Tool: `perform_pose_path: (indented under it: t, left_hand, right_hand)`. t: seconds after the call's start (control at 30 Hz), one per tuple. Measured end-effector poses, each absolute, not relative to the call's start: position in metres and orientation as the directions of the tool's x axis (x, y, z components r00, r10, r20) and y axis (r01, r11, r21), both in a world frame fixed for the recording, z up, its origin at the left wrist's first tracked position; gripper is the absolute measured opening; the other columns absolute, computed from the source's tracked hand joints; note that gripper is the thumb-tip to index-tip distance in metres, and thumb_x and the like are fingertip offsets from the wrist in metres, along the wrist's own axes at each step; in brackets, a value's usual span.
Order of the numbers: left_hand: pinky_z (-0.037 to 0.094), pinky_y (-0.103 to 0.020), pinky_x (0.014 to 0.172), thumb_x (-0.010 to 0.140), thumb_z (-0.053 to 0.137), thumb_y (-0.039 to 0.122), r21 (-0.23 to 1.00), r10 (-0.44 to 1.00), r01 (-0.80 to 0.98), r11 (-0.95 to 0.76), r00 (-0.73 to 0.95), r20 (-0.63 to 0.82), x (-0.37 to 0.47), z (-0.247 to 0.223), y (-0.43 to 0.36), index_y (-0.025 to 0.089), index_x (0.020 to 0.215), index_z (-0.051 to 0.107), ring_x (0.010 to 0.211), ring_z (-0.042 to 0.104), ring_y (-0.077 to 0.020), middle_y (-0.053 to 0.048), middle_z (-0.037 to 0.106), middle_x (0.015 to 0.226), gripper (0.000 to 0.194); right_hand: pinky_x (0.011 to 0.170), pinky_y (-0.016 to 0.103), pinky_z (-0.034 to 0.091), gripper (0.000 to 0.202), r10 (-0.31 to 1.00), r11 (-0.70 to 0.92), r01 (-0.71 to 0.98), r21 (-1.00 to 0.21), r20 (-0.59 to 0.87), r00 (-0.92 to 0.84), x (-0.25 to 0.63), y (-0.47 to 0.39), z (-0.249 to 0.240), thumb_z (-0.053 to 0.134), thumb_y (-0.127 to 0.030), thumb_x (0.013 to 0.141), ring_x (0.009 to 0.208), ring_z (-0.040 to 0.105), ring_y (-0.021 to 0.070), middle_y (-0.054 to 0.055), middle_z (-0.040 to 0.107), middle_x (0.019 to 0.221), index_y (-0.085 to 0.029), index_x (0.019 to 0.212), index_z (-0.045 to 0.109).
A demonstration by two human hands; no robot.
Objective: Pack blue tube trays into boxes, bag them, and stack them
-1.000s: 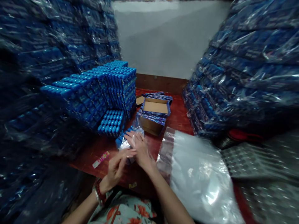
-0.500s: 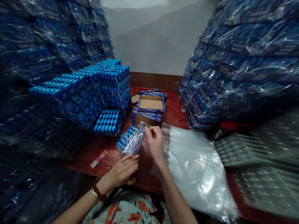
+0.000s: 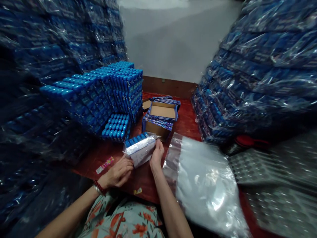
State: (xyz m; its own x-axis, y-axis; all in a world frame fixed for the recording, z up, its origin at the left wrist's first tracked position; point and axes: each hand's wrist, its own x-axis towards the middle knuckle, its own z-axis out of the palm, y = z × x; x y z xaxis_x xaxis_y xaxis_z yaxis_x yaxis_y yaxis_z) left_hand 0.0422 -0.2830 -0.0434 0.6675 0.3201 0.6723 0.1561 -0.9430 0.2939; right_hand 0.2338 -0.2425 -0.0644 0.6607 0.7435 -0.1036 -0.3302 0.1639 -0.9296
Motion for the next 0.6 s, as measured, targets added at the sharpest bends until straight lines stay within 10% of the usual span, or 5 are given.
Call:
perform_pose_path:
  t: [0.2, 0.4, 0.6]
  left_hand:
    - [0.050, -0.030, 0.067, 0.085, 0.044, 0.012, 0.607, 0.614, 0.104, -0.788, 0.068, 0.786, 0.073, -0.064, -0.301, 0.020, 0.095, 0.047, 0.075, 0.056, -0.0153, -0.002, 0.053, 0.078, 0.013]
    - [0.047, -0.030, 0.080, 0.089, 0.050, 0.028, 0.894, 0.690, 0.174, -0.412, -0.581, 0.431, 0.091, -0.073, -0.291, 0.019, 0.107, 0.047, 0.091, 0.055, -0.0159, -0.006, 0.051, 0.105, 0.020]
    - [0.048, -0.040, 0.092, 0.094, 0.035, 0.043, 0.980, 0.955, -0.028, -0.198, -0.229, 0.186, 0.069, -0.064, -0.269, 0.013, 0.102, 0.063, 0.100, 0.060, -0.0240, -0.011, 0.066, 0.102, 0.042]
  right_hand:
    - [0.059, 0.023, 0.033, 0.036, 0.672, 0.168, -0.248, -0.954, -0.074, 0.737, 0.227, -0.259, -0.077, 0.053, -0.055, 0.074, 0.059, 0.037, 0.0099, -0.007, 0.043, 0.062, -0.019, 0.070, 0.047]
    - [0.062, 0.023, 0.036, 0.030, 0.661, 0.190, -0.180, -0.965, -0.010, 0.751, 0.212, -0.280, -0.086, 0.059, -0.042, 0.070, 0.066, 0.045, 0.0116, -0.006, 0.048, 0.076, -0.021, 0.089, 0.047]
    - [0.075, 0.031, 0.043, 0.023, 0.712, 0.263, -0.218, -0.940, 0.037, 0.701, 0.200, -0.288, -0.079, 0.055, -0.036, 0.075, 0.077, 0.054, 0.0166, 0.000, 0.056, 0.086, -0.019, 0.089, 0.058]
